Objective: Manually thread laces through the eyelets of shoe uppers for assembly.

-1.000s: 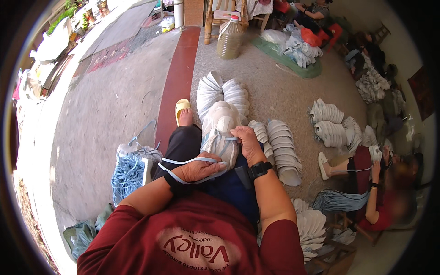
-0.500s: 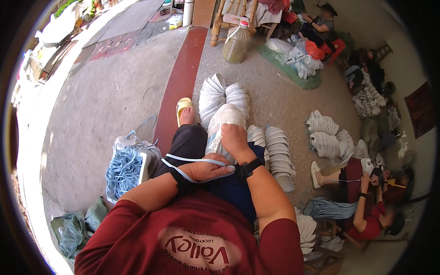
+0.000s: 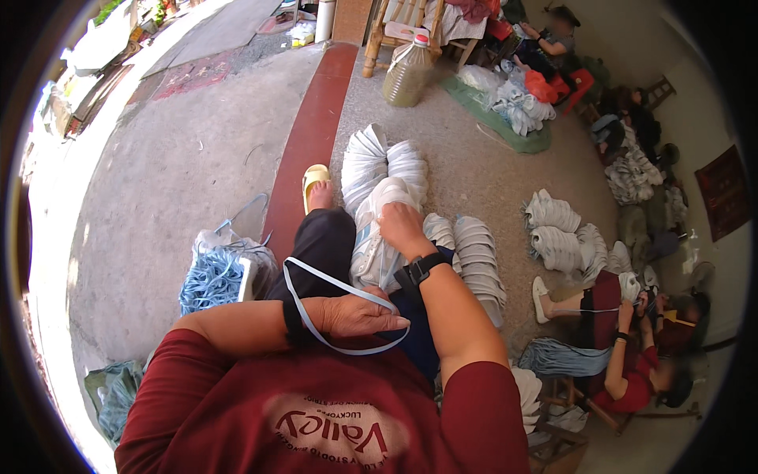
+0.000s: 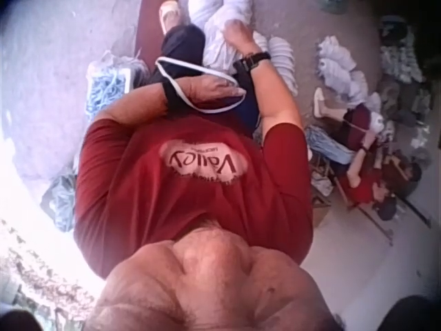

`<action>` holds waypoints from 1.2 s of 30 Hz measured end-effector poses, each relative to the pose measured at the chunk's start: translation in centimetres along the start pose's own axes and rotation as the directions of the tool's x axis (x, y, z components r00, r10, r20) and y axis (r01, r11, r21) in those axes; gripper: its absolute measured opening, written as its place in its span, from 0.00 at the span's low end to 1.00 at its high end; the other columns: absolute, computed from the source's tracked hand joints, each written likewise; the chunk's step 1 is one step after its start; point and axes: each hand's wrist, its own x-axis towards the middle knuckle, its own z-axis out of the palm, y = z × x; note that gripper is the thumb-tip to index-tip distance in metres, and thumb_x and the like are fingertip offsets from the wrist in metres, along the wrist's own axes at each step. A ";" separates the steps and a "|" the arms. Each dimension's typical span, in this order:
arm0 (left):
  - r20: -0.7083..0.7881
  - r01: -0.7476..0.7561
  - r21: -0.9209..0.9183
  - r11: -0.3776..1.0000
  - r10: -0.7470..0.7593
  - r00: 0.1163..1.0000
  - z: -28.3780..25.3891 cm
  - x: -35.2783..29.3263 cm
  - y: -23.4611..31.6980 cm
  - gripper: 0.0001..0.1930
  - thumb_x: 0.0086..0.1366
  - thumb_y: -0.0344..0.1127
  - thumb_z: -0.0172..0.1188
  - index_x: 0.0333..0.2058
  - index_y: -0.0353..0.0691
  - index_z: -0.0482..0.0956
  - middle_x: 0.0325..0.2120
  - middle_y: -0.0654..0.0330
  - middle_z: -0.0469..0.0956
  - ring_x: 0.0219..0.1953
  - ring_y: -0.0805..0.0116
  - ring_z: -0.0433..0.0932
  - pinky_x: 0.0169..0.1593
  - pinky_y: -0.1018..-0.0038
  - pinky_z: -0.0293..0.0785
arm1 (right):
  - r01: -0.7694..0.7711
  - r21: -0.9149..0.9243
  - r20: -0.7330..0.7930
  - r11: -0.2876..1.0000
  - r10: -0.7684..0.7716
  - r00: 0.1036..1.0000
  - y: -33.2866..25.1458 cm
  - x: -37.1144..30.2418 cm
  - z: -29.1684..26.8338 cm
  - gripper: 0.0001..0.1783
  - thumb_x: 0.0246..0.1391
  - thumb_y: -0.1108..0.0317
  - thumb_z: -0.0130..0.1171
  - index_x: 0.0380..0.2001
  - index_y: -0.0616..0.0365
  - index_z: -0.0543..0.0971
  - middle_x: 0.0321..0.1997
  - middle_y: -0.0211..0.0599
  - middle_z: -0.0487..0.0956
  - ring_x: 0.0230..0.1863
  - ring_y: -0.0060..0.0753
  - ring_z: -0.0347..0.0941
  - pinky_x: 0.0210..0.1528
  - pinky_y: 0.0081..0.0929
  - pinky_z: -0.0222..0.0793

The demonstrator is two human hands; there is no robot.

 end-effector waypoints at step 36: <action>-0.093 -0.241 0.392 0.888 0.298 0.950 1.0 1.0 5.2 0.08 0.51 0.29 0.62 0.30 0.34 0.78 0.33 0.55 0.73 0.31 0.57 0.76 0.34 0.68 0.73 | 0.441 0.302 -0.650 0.845 -0.156 0.744 -2.3 -10.3 0.2 0.10 0.46 0.73 0.59 0.31 0.69 0.73 0.38 0.53 0.76 0.37 0.50 0.74 0.42 0.35 0.70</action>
